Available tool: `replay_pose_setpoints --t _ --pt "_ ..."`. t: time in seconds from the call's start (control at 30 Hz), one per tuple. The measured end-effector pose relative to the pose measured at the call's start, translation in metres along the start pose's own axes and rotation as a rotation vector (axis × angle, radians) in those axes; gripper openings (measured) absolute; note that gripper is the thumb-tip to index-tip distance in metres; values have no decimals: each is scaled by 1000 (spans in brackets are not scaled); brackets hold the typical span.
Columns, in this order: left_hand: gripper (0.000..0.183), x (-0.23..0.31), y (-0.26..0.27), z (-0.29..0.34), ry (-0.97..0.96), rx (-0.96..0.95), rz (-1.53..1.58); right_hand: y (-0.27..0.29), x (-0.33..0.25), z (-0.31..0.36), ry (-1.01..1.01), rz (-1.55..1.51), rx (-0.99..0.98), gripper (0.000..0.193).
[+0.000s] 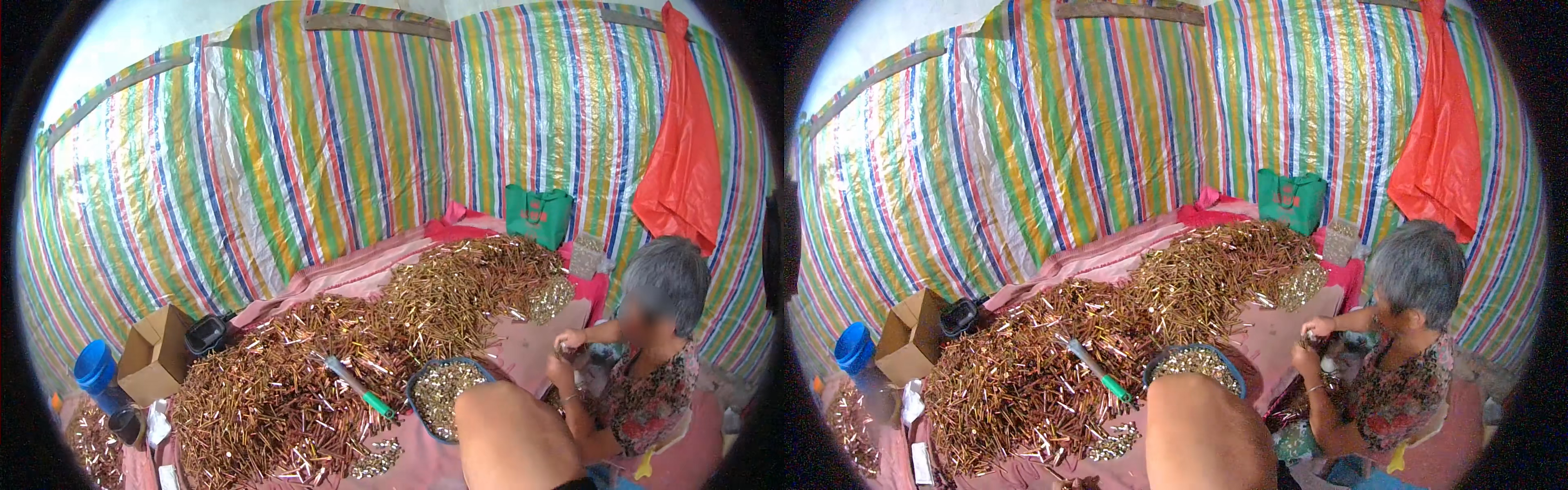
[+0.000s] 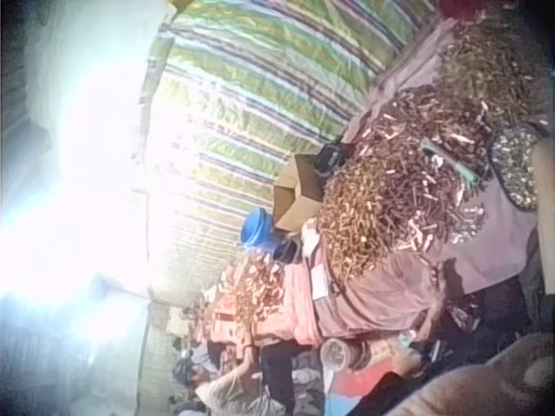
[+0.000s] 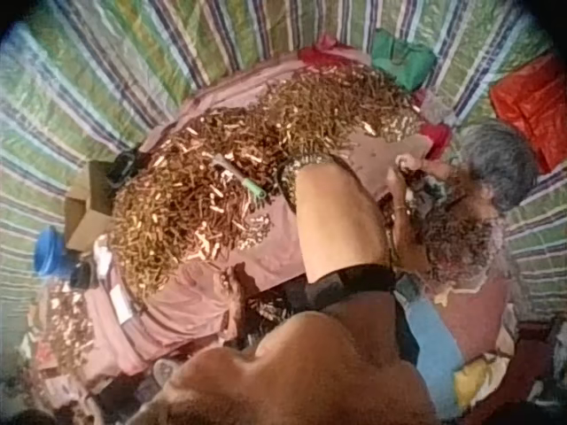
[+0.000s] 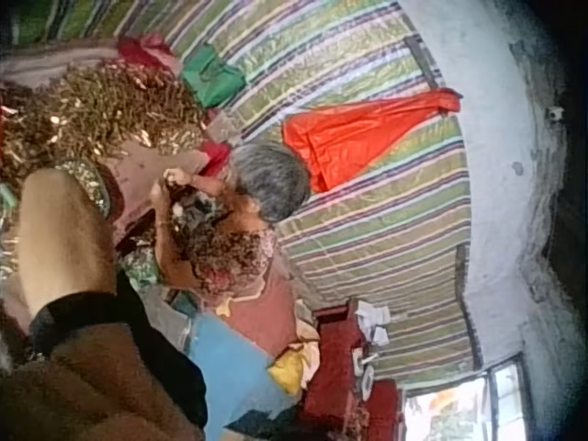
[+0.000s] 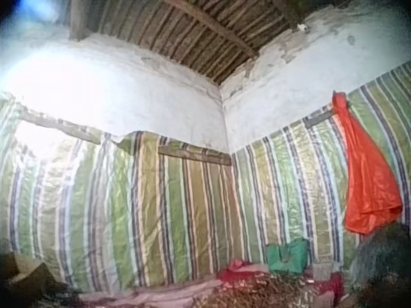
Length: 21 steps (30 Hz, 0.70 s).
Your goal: Sorting small metal components on a fabrication floor.
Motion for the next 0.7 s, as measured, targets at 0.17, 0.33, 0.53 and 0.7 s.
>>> replay_pose_setpoints --t 0.17,0.33,0.53,0.7 --pt "12 -1 1 4 3 9 8 1 -1 5 -13 5 4 13" --pt "12 1 6 10 8 24 16 3 -3 10 -14 4 9 13" --pt "12 -2 21 28 5 62 39 -2 -6 22 -7 5 16 12" --pt "11 -3 29 49 -37 151 109 -3 1 27 -18 12 52 12"
Point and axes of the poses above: each hand's wrist, its own z-axis away from the middle knuckle, its own y-axis out of the back of the hand, x = y × z, the point moved 6 cm from there along -z, towards the middle knuckle, and after that the axes turned 11 degrees about x, right-handed, at the moved point
